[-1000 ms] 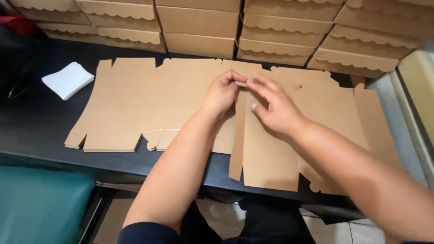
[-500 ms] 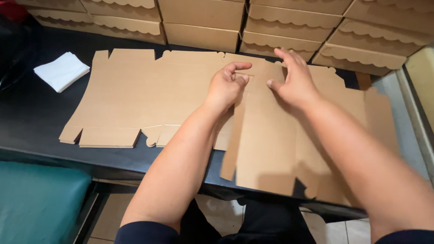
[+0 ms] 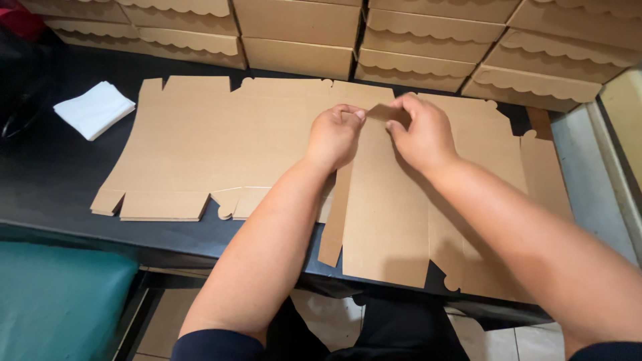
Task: The person assembles flat cardboard sheets into rectangular boxes by folding the pre-scored edges and tucking the tabs into slots. They handle multiple cardboard blanks, folding them into shape and stacking the finished boxes on a nearby surface.
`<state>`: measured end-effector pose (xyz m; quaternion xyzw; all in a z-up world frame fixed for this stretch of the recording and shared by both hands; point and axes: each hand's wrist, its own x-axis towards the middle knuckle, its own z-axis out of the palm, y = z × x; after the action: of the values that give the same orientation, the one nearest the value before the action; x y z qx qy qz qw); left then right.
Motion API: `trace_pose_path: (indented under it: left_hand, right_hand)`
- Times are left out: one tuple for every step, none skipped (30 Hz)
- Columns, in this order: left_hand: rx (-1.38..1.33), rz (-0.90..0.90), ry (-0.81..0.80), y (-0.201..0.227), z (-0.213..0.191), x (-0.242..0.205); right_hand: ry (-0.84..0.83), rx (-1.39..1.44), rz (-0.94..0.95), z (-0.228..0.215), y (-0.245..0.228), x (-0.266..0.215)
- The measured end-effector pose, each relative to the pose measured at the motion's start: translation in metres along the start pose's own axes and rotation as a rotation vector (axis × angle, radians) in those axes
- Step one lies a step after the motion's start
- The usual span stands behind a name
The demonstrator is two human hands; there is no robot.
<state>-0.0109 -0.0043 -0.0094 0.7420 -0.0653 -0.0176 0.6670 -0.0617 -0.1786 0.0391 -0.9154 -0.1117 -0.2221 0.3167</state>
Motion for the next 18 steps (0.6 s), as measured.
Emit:
trace_pose_path:
  left_hand:
    - [0.007, 0.011, 0.023, -0.001, 0.000, 0.000]
    - [-0.004, 0.025, 0.035, -0.003, 0.000, 0.001]
    - [-0.015, 0.039, 0.046, -0.006, 0.000, 0.003]
    - [-0.026, 0.053, 0.055, -0.008, 0.001, 0.005]
    - [-0.080, 0.047, 0.045, -0.011, 0.002, 0.008]
    - [-0.135, 0.041, 0.035, -0.012, 0.003, 0.011]
    - [-0.190, 0.035, 0.024, -0.014, 0.004, 0.012]
    - [-0.152, 0.037, 0.029, -0.015, 0.004, 0.012]
    - [-0.114, 0.040, 0.034, -0.016, 0.004, 0.011]
    - [-0.075, 0.044, 0.039, -0.015, 0.003, 0.010]
    - [-0.150, 0.021, 0.002, -0.013, 0.002, 0.009]
    - [-0.224, -0.002, -0.038, -0.010, 0.002, 0.009]
    - [-0.298, -0.025, -0.078, -0.007, 0.002, 0.008]
    - [-0.279, -0.043, -0.081, -0.003, 0.002, 0.007]
    - [-0.259, -0.061, -0.084, 0.000, 0.003, 0.006]
    - [-0.238, -0.080, -0.083, 0.003, 0.002, 0.003]
    - [-0.211, -0.011, -0.092, 0.006, 0.002, 0.001]
    - [-0.184, 0.057, -0.107, 0.007, 0.004, -0.001]
  right_hand:
    - [0.034, 0.009, -0.041, 0.002, -0.003, -0.006]
    - [0.036, 0.004, -0.066, 0.004, -0.005, -0.012]
    - [0.038, 0.000, -0.091, 0.006, -0.006, -0.019]
    - [0.042, -0.005, -0.114, 0.008, -0.007, -0.026]
    - [0.034, -0.014, -0.137, 0.011, -0.007, -0.032]
    - [0.026, -0.023, -0.160, 0.014, -0.007, -0.039]
    - [0.017, -0.032, -0.183, 0.018, -0.006, -0.045]
    - [0.005, -0.020, -0.195, 0.021, -0.006, -0.051]
    - [-0.007, -0.008, -0.208, 0.024, -0.005, -0.056]
    - [-0.018, 0.005, -0.222, 0.027, -0.003, -0.059]
    - [-0.019, -0.005, -0.239, 0.028, -0.001, -0.058]
    - [-0.018, -0.017, -0.254, 0.028, 0.002, -0.058]
    - [-0.018, -0.029, -0.269, 0.026, 0.004, -0.057]
    - [-0.035, 0.042, -0.124, 0.021, 0.008, -0.051]
    - [-0.054, 0.113, 0.020, 0.012, 0.014, -0.039]
    - [-0.076, 0.187, 0.164, 0.005, 0.019, -0.025]
    - [-0.173, 0.184, 0.118, -0.003, 0.024, -0.008]
    - [-0.267, 0.178, 0.076, -0.014, 0.030, 0.011]
